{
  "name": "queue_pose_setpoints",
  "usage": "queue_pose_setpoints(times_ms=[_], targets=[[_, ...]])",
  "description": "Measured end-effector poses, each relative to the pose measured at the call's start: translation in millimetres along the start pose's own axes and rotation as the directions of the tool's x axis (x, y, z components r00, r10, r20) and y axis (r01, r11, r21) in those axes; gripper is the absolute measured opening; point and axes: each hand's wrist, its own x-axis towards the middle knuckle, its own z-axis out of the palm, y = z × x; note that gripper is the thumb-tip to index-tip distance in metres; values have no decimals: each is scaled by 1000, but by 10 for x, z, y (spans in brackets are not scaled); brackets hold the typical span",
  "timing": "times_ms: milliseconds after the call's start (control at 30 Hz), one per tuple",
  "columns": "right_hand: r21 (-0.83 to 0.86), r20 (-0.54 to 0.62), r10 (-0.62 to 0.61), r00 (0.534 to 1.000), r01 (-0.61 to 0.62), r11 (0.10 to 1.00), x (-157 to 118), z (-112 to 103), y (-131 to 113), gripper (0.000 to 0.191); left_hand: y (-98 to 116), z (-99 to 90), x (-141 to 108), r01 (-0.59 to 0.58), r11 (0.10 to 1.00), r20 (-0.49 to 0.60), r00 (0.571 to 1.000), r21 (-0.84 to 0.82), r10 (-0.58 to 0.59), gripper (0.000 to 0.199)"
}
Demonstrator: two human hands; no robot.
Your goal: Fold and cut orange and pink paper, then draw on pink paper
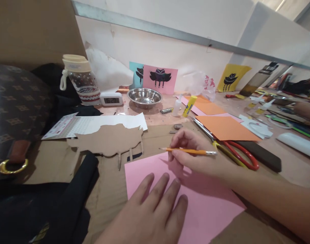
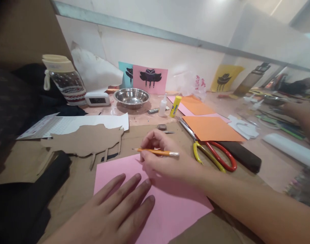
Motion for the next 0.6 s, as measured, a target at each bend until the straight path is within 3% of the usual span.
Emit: queue_pose_setpoints(times_ms=[133,267,333,500,600], targets=[[58,61,-47,997,44,997,45,86,110,18,1,-24,-7,22,999,44,999,-49,-20,43],[-209,-75,-154,985,136,968,117,56,162,27,2,24,-34,20,1000,52,998,-12,-19,44],[-274,-89,-167,982,137,952,130,45,175,27,11,50,-38,17,1000,33,999,16,-17,43],[-144,-20,-59,998,56,988,110,73,207,26,35,89,-39,31,998,-27,999,50,-30,42],[-133,-24,-69,997,66,989,107,84,226,27,39,106,-46,48,998,-42,998,39,-46,42]])
